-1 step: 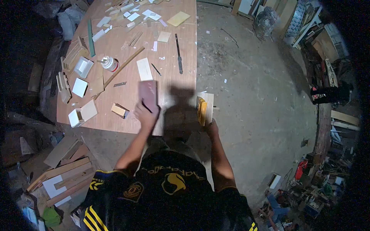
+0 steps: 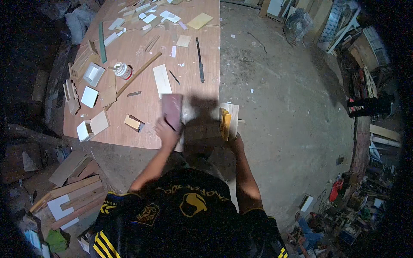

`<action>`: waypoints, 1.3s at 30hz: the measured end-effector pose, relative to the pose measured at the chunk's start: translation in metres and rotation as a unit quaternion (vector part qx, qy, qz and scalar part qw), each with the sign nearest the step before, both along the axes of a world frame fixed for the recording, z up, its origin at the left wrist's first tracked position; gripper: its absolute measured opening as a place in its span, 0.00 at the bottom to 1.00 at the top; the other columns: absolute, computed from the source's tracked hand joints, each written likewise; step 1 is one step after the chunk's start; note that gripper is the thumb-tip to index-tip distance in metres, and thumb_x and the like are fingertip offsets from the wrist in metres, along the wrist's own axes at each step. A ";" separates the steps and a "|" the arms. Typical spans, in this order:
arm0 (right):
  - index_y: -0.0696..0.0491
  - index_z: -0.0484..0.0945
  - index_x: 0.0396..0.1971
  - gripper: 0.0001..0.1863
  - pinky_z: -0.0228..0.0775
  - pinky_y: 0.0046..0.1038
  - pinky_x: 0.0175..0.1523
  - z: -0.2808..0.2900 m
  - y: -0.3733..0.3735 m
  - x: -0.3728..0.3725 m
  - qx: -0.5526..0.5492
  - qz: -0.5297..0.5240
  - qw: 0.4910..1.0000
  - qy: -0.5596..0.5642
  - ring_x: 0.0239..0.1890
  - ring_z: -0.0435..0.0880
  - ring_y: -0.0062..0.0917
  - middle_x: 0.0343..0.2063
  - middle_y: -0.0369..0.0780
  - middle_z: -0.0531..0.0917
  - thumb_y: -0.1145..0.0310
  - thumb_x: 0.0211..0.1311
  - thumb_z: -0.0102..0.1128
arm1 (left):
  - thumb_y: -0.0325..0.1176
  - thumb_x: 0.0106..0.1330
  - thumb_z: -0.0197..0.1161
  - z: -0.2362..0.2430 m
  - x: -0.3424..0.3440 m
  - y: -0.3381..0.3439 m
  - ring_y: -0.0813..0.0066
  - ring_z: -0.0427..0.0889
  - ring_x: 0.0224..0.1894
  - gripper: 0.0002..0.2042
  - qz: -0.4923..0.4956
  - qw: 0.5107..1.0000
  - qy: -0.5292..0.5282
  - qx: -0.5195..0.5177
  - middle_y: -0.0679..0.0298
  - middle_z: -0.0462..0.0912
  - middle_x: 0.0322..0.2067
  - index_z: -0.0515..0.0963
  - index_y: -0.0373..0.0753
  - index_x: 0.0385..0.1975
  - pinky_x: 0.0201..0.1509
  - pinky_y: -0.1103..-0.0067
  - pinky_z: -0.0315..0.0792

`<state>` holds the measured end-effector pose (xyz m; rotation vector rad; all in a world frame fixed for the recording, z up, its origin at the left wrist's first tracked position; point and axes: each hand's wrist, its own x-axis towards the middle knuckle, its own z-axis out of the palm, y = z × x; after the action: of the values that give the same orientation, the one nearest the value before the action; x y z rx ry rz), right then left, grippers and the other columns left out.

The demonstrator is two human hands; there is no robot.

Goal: The person is sawing a piece of wood into two pieces and then sanding the edges of the wood.

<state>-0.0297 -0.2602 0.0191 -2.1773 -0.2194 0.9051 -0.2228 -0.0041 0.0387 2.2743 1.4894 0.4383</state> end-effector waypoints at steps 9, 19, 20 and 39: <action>0.56 0.74 0.55 0.29 0.77 0.32 0.32 -0.013 -0.014 0.006 0.021 0.042 0.997 -0.053 0.30 0.85 0.29 0.37 0.45 0.85 0.47 0.66 0.54 | 0.50 0.44 0.76 0.007 0.034 -0.072 0.44 0.65 0.54 0.45 -0.059 0.995 0.012 -0.077 0.50 0.62 0.58 0.60 0.44 0.62 0.54 0.54 0.63; 0.50 0.62 0.68 0.36 0.79 0.32 0.32 -0.031 -0.034 0.013 -0.032 0.038 0.998 0.042 0.38 0.85 0.32 0.45 0.47 0.82 0.41 0.69 0.46 | 0.52 0.45 0.77 0.006 0.038 -0.056 0.47 0.63 0.59 0.46 -0.072 0.992 0.014 -0.100 0.53 0.61 0.59 0.60 0.44 0.63 0.60 0.53 0.61; 0.50 0.62 0.68 0.36 0.79 0.32 0.32 -0.029 -0.031 0.009 -0.029 0.044 0.998 0.046 0.38 0.85 0.32 0.45 0.47 0.82 0.41 0.69 0.46 | 0.50 0.46 0.76 0.005 0.031 -0.056 0.48 0.62 0.61 0.44 -0.074 0.991 0.015 -0.108 0.54 0.60 0.60 0.60 0.44 0.63 0.62 0.52 0.59; 0.53 0.76 0.55 0.23 0.74 0.36 0.56 0.122 0.038 -0.115 0.221 0.413 0.875 -0.124 0.52 0.80 0.41 0.50 0.47 0.81 0.72 0.58 0.64 | 0.31 0.74 0.50 0.121 -0.088 -0.021 0.71 0.83 0.40 0.13 -0.088 0.859 -0.249 -0.439 0.58 0.85 0.38 0.79 0.32 0.49 0.51 0.75 0.76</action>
<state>-0.1447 -0.2217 0.1415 -1.7269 -1.4223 0.8780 -0.3105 -0.0253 0.1597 1.3966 0.9137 0.1937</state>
